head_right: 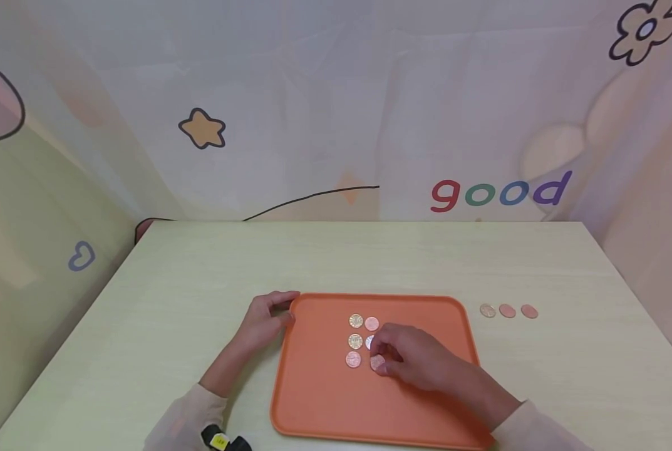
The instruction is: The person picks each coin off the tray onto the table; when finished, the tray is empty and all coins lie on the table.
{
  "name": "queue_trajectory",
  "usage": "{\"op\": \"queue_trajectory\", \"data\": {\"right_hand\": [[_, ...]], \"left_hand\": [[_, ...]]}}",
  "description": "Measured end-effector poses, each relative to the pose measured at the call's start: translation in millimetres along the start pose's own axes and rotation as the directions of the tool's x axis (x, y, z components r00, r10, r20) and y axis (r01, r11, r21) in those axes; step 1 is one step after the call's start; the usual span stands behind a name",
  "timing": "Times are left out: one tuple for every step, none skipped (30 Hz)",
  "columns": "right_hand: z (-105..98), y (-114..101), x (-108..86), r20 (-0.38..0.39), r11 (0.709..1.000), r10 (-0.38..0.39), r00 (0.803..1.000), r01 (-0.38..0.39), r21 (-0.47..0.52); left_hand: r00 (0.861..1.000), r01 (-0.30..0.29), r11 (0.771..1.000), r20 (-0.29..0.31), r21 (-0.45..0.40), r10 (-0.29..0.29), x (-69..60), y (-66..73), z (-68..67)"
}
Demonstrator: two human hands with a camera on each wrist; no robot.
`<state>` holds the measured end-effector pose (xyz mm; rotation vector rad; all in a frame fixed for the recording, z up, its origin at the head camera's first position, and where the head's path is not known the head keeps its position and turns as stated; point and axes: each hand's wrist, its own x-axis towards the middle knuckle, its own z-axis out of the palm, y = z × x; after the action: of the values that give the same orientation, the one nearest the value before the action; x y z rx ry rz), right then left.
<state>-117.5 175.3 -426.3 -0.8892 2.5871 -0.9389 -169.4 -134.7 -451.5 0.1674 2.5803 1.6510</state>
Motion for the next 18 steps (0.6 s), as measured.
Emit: {"op": "queue_trajectory", "data": {"right_hand": [[-0.1,-0.1,-0.3,0.002,1.000,-0.009,1.000,0.009,0.005],[-0.3,0.0,-0.4,0.004,1.000,-0.019,1.000,0.019,0.006],[-0.5,0.0,-0.6,0.010,1.000,-0.020,1.000,0.020,0.009],[-0.9,0.1,-0.7,0.014,1.000,-0.028,1.000,0.028,0.007],[-1.3,0.3,-0.8,0.020,0.999,-0.035,0.999,0.035,0.007],[-1.7,0.3,-1.0,0.025,0.999,-0.041,0.999,0.041,0.005],[-2.0,0.4,-1.1,0.029,0.999,-0.050,0.998,0.050,0.005],[-2.2,0.7,-1.3,0.031,0.998,-0.060,0.998,0.060,0.004],[-2.4,1.0,-1.7,0.032,0.997,-0.072,0.997,0.072,0.004],[-2.4,1.3,-1.9,0.032,0.996,-0.089,0.996,0.089,0.005],[-2.1,1.7,-2.1,0.030,0.994,-0.109,0.994,0.109,0.008],[-2.0,2.1,-2.2,0.029,0.992,-0.129,0.991,0.129,0.010],[-1.7,2.5,-2.4,0.028,0.989,-0.147,0.989,0.146,0.013],[-1.4,3.0,-2.4,0.026,0.987,-0.163,0.986,0.162,0.015],[-1.1,3.5,-2.4,0.025,0.984,-0.176,0.984,0.175,0.016],[-0.7,4.1,-2.3,0.025,0.982,-0.187,0.982,0.187,0.020],[-0.6,4.6,-2.2,0.024,0.980,-0.197,0.980,0.196,0.022],[-0.3,5.2,-2.2,0.021,0.978,-0.207,0.978,0.207,0.021]], "left_hand": [[1.000,0.000,1.000,0.000,0.000,0.000,0.0,-0.1,0.0],[1.000,0.000,1.000,-0.001,-0.001,0.000,-0.1,-0.1,-0.1],[1.000,0.001,1.000,-0.001,-0.004,-0.001,-0.2,-0.2,-0.1],[1.000,0.001,1.000,0.000,-0.006,-0.001,-0.3,-0.3,-0.2],[1.000,0.000,1.000,-0.001,-0.008,0.000,-0.5,-0.2,-0.3],[1.000,0.000,1.000,0.000,-0.011,0.000,-0.7,-0.1,-0.3],[1.000,0.000,1.000,0.000,-0.011,0.000,-0.9,0.0,-0.4],[1.000,0.000,1.000,0.000,-0.012,0.000,-1.0,0.2,-0.5],[1.000,0.000,1.000,0.000,-0.011,0.000,-1.1,0.3,-0.6],[1.000,-0.001,1.000,0.001,-0.009,0.001,-1.2,0.3,-0.6],[1.000,-0.001,1.000,0.002,-0.007,0.001,-1.3,0.3,-0.5],[1.000,-0.001,1.000,0.003,-0.006,0.001,-1.2,0.4,-0.5],[1.000,-0.002,1.000,0.003,-0.004,0.002,-1.1,0.4,-0.5],[1.000,-0.004,1.000,0.003,-0.003,0.004,-1.0,0.5,-0.5],[1.000,-0.006,1.000,0.003,-0.002,0.006,-0.9,0.6,-0.5],[1.000,-0.008,1.000,0.002,-0.002,0.008,-0.9,0.8,-0.5],[1.000,-0.009,1.000,0.002,-0.003,0.009,-0.8,1.0,-0.6],[1.000,-0.012,1.000,0.000,-0.003,0.012,-0.7,1.2,-0.6]]}}
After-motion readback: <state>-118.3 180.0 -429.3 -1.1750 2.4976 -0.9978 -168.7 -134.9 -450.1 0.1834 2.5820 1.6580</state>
